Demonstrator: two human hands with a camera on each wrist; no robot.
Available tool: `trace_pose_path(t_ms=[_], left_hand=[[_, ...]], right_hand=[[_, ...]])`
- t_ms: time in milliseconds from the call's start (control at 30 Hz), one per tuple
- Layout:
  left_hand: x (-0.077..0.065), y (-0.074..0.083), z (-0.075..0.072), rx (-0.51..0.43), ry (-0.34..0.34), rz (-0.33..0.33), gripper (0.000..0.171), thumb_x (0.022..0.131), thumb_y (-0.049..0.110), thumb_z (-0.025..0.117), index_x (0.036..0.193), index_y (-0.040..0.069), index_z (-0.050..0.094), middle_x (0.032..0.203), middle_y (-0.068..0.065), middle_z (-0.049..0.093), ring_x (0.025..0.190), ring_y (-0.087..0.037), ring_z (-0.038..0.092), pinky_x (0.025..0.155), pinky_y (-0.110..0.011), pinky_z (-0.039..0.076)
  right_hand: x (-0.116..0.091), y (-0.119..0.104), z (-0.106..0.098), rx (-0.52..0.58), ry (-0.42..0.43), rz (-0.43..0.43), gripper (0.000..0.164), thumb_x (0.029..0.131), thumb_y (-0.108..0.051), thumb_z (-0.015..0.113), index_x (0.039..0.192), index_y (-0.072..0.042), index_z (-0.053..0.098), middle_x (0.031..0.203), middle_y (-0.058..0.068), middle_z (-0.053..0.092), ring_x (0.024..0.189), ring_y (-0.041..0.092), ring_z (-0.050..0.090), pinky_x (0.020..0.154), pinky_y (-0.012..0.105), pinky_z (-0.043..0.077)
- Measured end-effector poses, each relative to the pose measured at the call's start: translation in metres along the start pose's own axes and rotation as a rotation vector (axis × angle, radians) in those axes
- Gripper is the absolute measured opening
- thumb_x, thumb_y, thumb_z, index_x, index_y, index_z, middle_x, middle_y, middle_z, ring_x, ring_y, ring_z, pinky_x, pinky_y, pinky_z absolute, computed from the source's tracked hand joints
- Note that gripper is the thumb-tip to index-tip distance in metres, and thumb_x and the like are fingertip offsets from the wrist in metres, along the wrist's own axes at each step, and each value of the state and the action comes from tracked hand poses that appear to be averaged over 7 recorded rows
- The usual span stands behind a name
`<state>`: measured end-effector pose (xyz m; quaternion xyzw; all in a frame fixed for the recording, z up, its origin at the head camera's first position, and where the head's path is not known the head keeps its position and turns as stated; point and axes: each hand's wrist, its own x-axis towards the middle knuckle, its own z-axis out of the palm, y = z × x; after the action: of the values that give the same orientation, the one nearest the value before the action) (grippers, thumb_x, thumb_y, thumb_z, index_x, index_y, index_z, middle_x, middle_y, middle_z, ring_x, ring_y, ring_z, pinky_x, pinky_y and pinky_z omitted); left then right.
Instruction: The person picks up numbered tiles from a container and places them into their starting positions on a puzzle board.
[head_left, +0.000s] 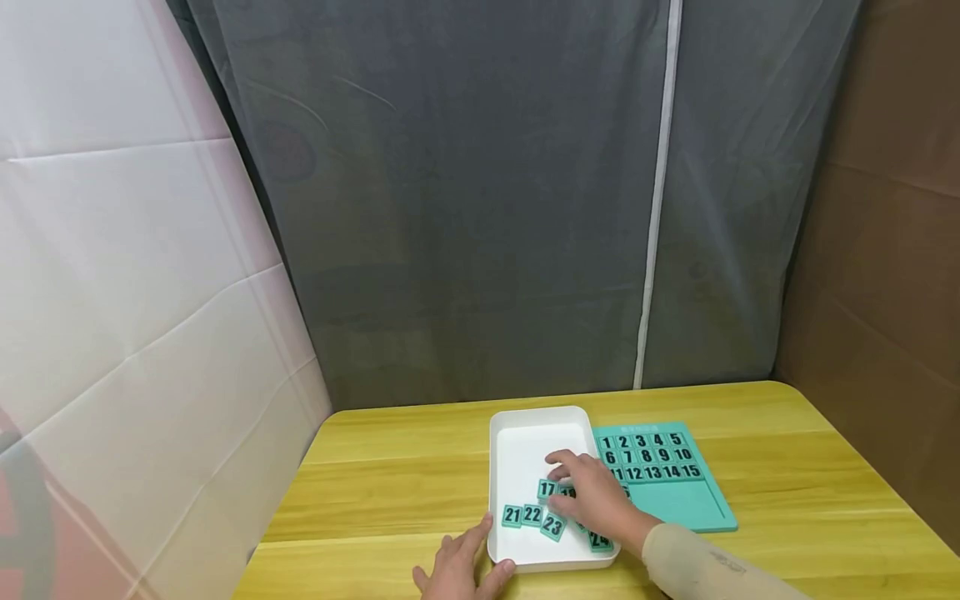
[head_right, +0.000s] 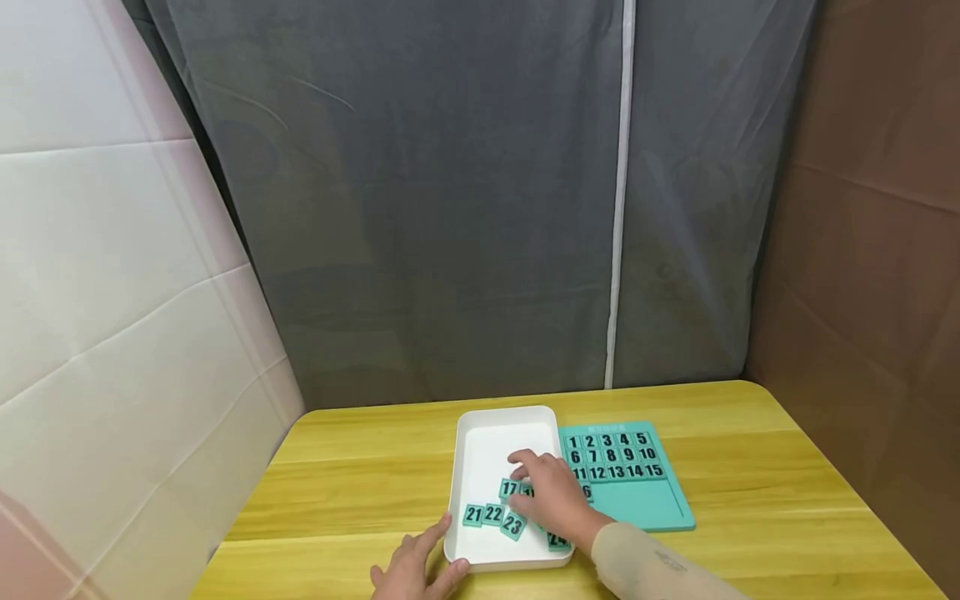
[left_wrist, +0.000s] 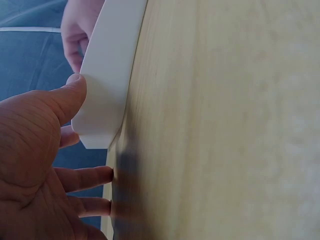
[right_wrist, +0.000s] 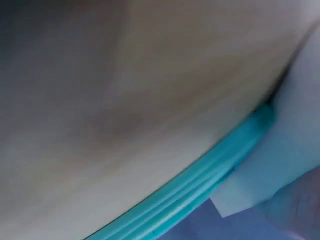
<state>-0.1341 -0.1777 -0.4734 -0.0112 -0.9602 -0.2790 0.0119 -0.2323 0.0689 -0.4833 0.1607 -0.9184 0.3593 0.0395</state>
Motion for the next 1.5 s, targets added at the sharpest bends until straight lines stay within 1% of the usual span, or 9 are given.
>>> trace_pose_path(t_ms=[100, 167, 300, 433, 600, 800, 1067, 1333, 1500], left_hand=[[-0.001, 0.002, 0.001, -0.011, 0.002, -0.001, 0.071, 0.091, 0.054, 0.080, 0.150, 0.018, 0.061, 0.142, -0.025, 0.067, 0.134, -0.072, 0.049, 0.096, -0.102, 0.017], [-0.002, 0.003, 0.001, -0.021, 0.001, 0.000, 0.072, 0.091, 0.054, 0.080, 0.151, 0.018, 0.060, 0.142, -0.025, 0.067, 0.135, -0.072, 0.048, 0.096, -0.102, 0.016], [-0.001, 0.003, 0.000, -0.021, 0.004, 0.003, 0.072, 0.091, 0.054, 0.080, 0.151, 0.019, 0.060, 0.143, -0.025, 0.066, 0.136, -0.073, 0.047, 0.096, -0.102, 0.016], [-0.002, -0.002, -0.001, -0.004, 0.021, 0.002, 0.072, 0.091, 0.056, 0.079, 0.150, 0.019, 0.060, 0.142, -0.024, 0.067, 0.135, -0.072, 0.048, 0.096, -0.102, 0.016], [-0.003, -0.006, -0.003, -0.004, 0.041, -0.002, 0.072, 0.091, 0.057, 0.079, 0.150, 0.019, 0.061, 0.141, -0.024, 0.068, 0.134, -0.072, 0.049, 0.096, -0.102, 0.017], [-0.004, -0.007, -0.002, -0.012, 0.028, -0.003, 0.071, 0.092, 0.056, 0.079, 0.150, 0.019, 0.061, 0.141, -0.025, 0.068, 0.134, -0.072, 0.048, 0.095, -0.102, 0.016], [-0.004, -0.006, -0.005, -0.027, 0.004, 0.016, 0.071, 0.093, 0.054, 0.078, 0.151, 0.017, 0.059, 0.142, -0.027, 0.066, 0.135, -0.075, 0.045, 0.094, -0.103, 0.014], [-0.004, -0.004, -0.003, -0.043, 0.001, 0.035, 0.071, 0.093, 0.053, 0.078, 0.151, 0.015, 0.059, 0.141, -0.029, 0.066, 0.134, -0.077, 0.044, 0.093, -0.104, 0.013], [-0.004, -0.003, -0.002, -0.042, 0.003, 0.021, 0.073, 0.092, 0.053, 0.079, 0.151, 0.016, 0.059, 0.142, -0.029, 0.065, 0.135, -0.076, 0.043, 0.094, -0.103, 0.012]], right_hand=[[-0.007, 0.001, -0.020, 0.107, 0.004, 0.024, 0.055, 0.094, -0.026, 0.085, 0.143, -0.020, 0.060, 0.120, -0.011, 0.078, 0.125, 0.025, 0.068, 0.109, 0.057, 0.054], [-0.012, 0.006, -0.039, 0.114, 0.018, 0.026, 0.055, 0.095, -0.024, 0.083, 0.144, -0.020, 0.059, 0.122, -0.010, 0.078, 0.122, 0.024, 0.069, 0.105, 0.055, 0.057], [-0.025, 0.035, -0.074, -0.018, 0.074, -0.013, 0.056, 0.097, -0.022, 0.082, 0.147, -0.017, 0.056, 0.127, -0.006, 0.079, 0.114, 0.021, 0.072, 0.097, 0.049, 0.061], [-0.038, 0.067, -0.090, -0.195, 0.100, -0.072, 0.059, 0.094, -0.018, 0.084, 0.146, -0.012, 0.057, 0.122, -0.004, 0.080, 0.112, 0.024, 0.075, 0.098, 0.052, 0.062], [-0.046, 0.083, -0.087, -0.331, 0.038, -0.165, 0.061, 0.092, -0.020, 0.086, 0.145, -0.011, 0.058, 0.116, -0.008, 0.081, 0.115, 0.028, 0.074, 0.103, 0.056, 0.059], [-0.048, 0.079, -0.075, -0.379, 0.019, -0.160, 0.063, 0.090, -0.021, 0.088, 0.145, -0.012, 0.059, 0.116, -0.007, 0.081, 0.108, 0.025, 0.076, 0.098, 0.051, 0.061], [-0.045, 0.078, -0.065, -0.328, 0.035, -0.071, 0.062, 0.091, -0.019, 0.087, 0.146, -0.012, 0.059, 0.126, 0.003, 0.078, 0.098, 0.016, 0.076, 0.089, 0.043, 0.065], [-0.047, 0.083, -0.069, -0.273, 0.018, -0.004, 0.062, 0.092, -0.023, 0.086, 0.146, -0.015, 0.058, 0.124, -0.005, 0.075, 0.094, 0.008, 0.070, 0.084, 0.036, 0.062], [-0.043, 0.077, -0.077, -0.180, 0.050, 0.016, 0.057, 0.095, -0.024, 0.084, 0.144, -0.012, 0.060, 0.121, -0.002, 0.074, 0.099, 0.011, 0.070, 0.085, 0.039, 0.062]])
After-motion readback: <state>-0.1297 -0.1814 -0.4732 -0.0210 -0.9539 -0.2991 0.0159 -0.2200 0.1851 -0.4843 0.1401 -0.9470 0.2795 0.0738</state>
